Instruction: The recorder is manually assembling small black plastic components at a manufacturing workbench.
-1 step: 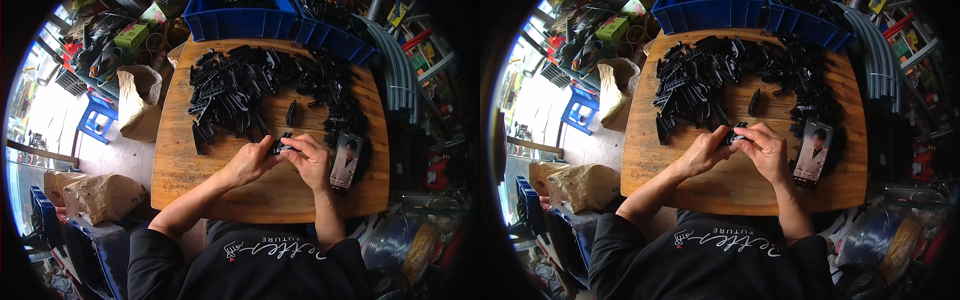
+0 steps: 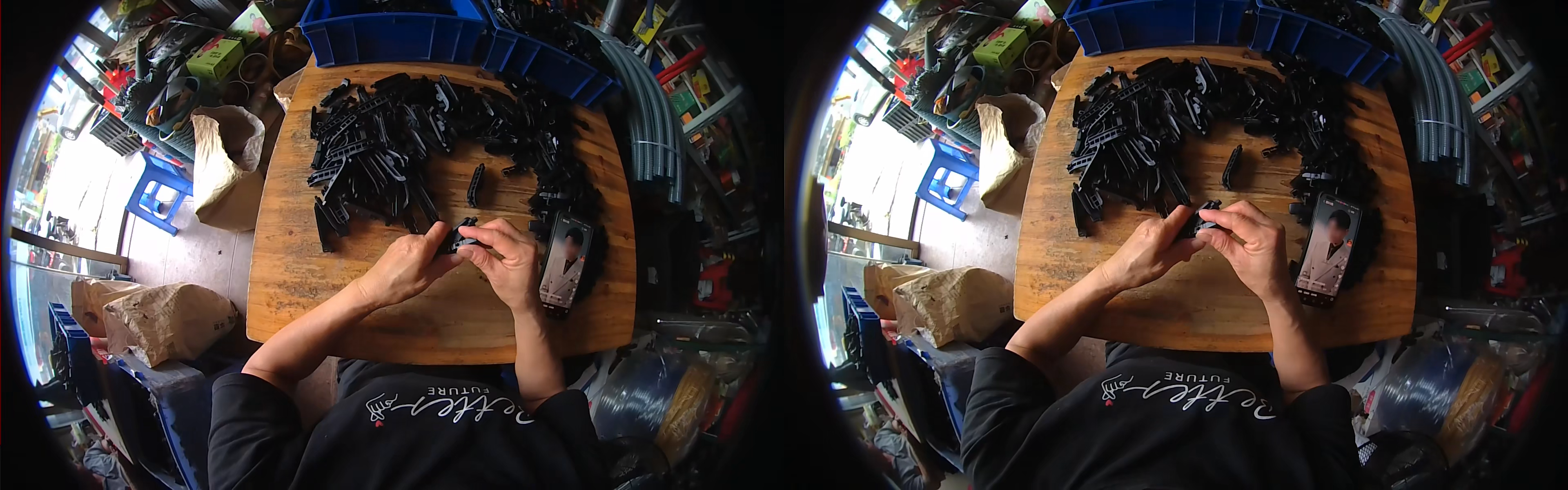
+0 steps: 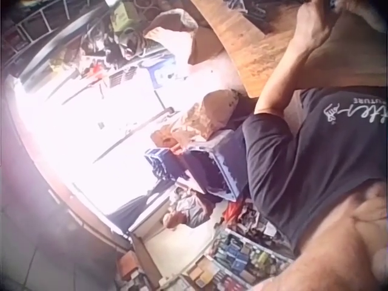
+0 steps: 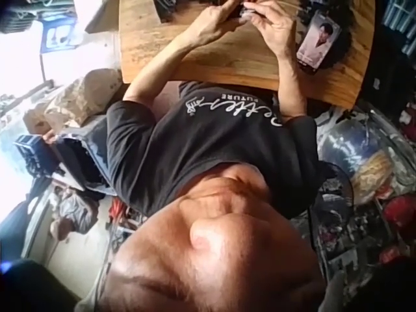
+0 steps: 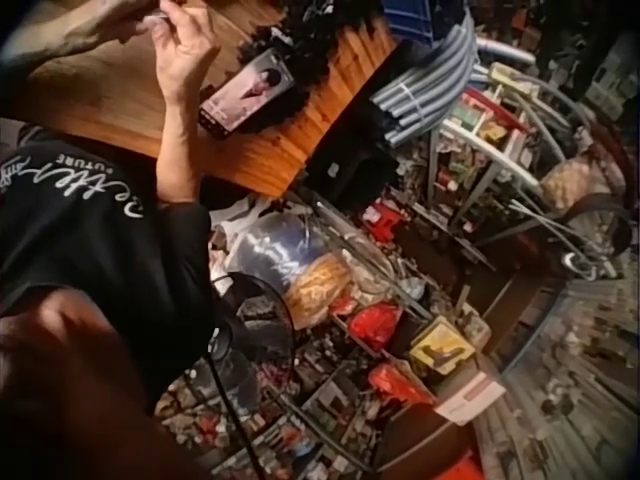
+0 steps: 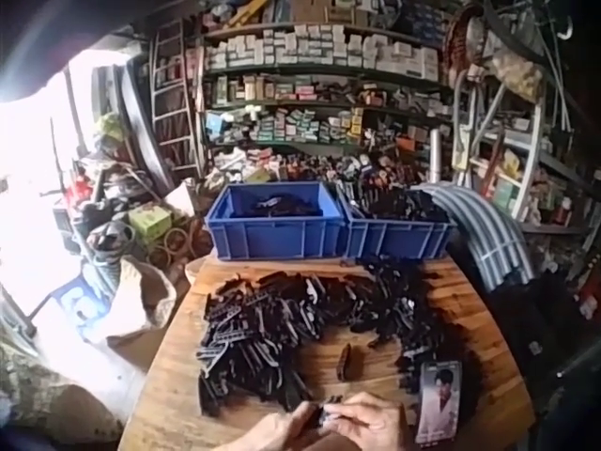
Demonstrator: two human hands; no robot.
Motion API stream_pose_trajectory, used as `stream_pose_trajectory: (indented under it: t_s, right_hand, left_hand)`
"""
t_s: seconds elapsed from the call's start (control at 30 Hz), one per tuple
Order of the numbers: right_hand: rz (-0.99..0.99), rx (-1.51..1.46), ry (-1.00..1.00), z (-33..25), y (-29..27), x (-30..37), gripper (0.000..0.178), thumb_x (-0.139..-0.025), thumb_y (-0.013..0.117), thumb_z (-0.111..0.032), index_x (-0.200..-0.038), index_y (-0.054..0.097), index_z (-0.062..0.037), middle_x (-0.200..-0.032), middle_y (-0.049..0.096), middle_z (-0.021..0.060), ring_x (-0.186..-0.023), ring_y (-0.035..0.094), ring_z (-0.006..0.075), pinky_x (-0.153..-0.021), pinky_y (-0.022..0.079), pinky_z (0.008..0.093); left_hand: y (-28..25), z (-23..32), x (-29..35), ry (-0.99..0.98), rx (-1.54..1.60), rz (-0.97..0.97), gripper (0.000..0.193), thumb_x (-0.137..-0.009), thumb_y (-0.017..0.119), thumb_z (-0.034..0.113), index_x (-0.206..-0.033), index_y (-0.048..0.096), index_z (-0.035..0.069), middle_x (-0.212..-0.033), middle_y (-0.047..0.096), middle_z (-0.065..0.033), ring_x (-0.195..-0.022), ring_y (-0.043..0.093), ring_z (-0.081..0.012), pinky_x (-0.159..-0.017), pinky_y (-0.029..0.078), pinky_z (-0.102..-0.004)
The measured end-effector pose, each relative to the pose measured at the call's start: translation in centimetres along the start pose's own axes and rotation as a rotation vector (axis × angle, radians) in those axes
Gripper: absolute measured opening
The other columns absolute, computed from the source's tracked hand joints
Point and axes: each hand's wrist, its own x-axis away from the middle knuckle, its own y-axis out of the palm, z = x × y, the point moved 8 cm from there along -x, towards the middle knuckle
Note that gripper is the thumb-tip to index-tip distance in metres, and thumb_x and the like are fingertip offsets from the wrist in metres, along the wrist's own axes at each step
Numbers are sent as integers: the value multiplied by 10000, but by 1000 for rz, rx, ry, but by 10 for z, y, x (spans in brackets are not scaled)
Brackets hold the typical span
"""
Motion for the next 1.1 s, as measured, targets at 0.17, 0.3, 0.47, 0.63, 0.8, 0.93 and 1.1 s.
stream_pose_trajectory:
  t_s: [0.17,0.3,0.47,0.63,0.8,0.93,1.1]
  right_hand:
    - [17,-110,44,9,3,4,325,-769,727,-112,-1058,626,-3,-874,610,48,-744,584,115,-657,480,221]
    - [-211,-427,379,38,19,10,485,-830,693,-206,-1205,464,2,-894,542,-8,-760,483,38,-646,395,160]
    - [-204,-511,418,39,17,13,426,-816,708,-208,-1122,497,2,-894,546,-8,-752,493,41,-642,405,163]
    - [-222,-566,388,37,17,13,444,-797,724,-221,-1109,498,0,-890,551,-7,-755,506,39,-628,414,167]
    - [-210,-517,368,35,16,13,430,-791,724,-253,-1059,515,10,-861,591,2,-777,545,47,-715,455,195]
    - [-221,-496,373,36,15,13,457,-778,734,-284,-1055,516,7,-840,585,-3,-767,532,41,-702,448,191]
    - [-273,-410,274,36,13,13,461,-761,758,-276,-1037,497,-14,-846,523,-29,-706,457,21,-605,384,161]
  left_hand:
    - [1,3,2,83,-196,2,314,-897,567,241,-966,380,-1,-607,550,-215,-614,558,-429,-505,409,-462]
    - [3,8,4,126,-127,-4,284,-888,571,189,-980,387,-6,-628,541,-216,-616,545,-430,-509,398,-448]
    - [6,11,6,106,-81,-20,284,-885,577,191,-935,367,7,-627,542,-224,-636,548,-441,-508,402,-454]
    - [10,15,9,75,29,-14,263,-889,568,167,-923,365,4,-652,540,-233,-659,543,-445,-514,388,-451]
    - [6,16,11,97,27,-11,252,-890,566,162,-909,371,3,-656,538,-235,-660,542,-443,-513,388,-449]
    - [5,19,12,127,25,5,248,-890,565,160,-915,376,1,-648,534,-233,-652,539,-445,-511,388,-449]
    - [10,21,13,157,38,12,252,-885,570,163,-922,383,-2,-638,537,-226,-637,545,-438,-509,390,-450]
